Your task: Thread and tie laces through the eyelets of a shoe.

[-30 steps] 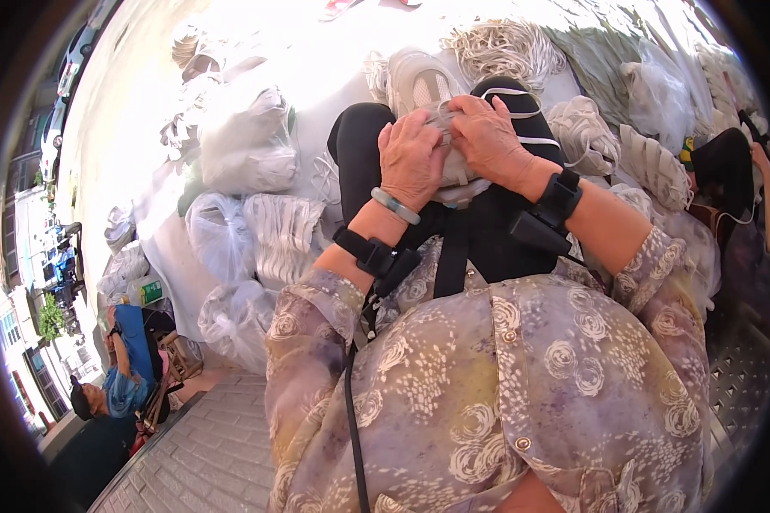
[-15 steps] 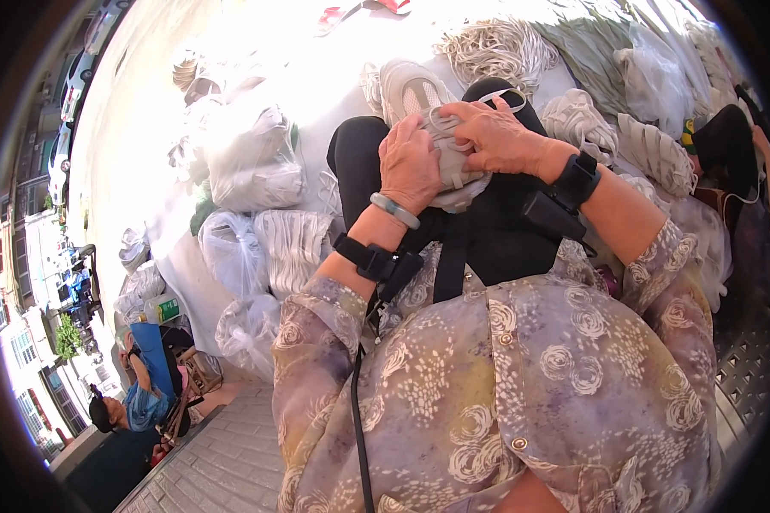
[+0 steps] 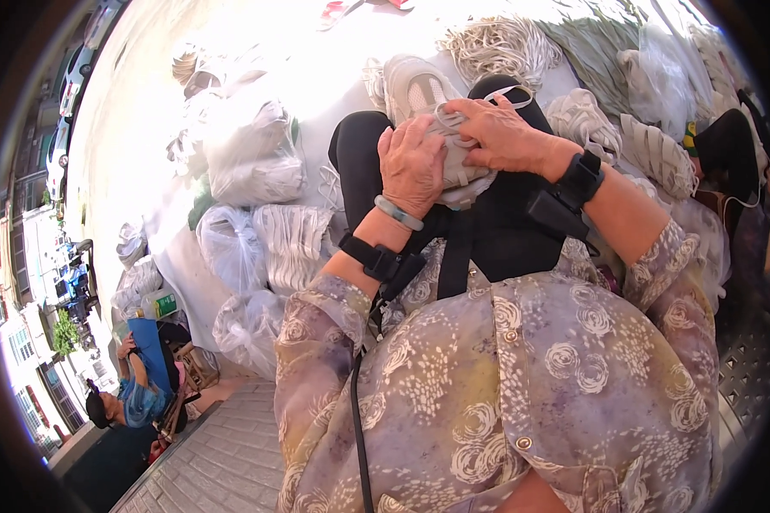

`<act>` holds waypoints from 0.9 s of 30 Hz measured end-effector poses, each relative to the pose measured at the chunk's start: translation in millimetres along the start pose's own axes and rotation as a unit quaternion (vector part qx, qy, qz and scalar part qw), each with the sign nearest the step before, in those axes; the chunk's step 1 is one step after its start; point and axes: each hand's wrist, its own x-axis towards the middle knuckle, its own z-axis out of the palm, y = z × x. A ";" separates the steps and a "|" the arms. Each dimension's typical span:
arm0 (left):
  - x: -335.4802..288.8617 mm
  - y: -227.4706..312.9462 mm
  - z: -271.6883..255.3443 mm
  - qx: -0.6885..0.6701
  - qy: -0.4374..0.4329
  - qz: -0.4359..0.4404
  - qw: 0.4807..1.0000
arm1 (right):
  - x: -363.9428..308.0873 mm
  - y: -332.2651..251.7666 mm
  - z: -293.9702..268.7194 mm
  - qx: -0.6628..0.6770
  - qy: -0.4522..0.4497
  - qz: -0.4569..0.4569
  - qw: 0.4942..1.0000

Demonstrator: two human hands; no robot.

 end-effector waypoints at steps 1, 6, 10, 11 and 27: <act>-0.6 -1.0 -0.2 0.001 -0.002 0.001 1.000 | 0.4 -1.3 0.1 0.009 0.002 -0.001 1.000; 4.5 -0.4 7.1 -0.031 -0.021 -0.029 0.999 | 1.5 4.7 -0.3 0.017 0.008 -0.007 1.000; 6.1 2.1 12.2 -0.022 -0.028 -0.039 0.999 | 0.4 6.2 -3.0 0.032 -0.012 -0.007 0.999; 6.8 1.8 12.0 -0.016 -0.039 -0.039 0.998 | -0.5 7.2 -3.9 0.047 -0.013 -0.013 0.999; 10.5 -3.9 -26.3 0.051 -0.089 0.040 0.994 | -10.8 57.1 -25.6 -0.010 0.432 0.017 0.902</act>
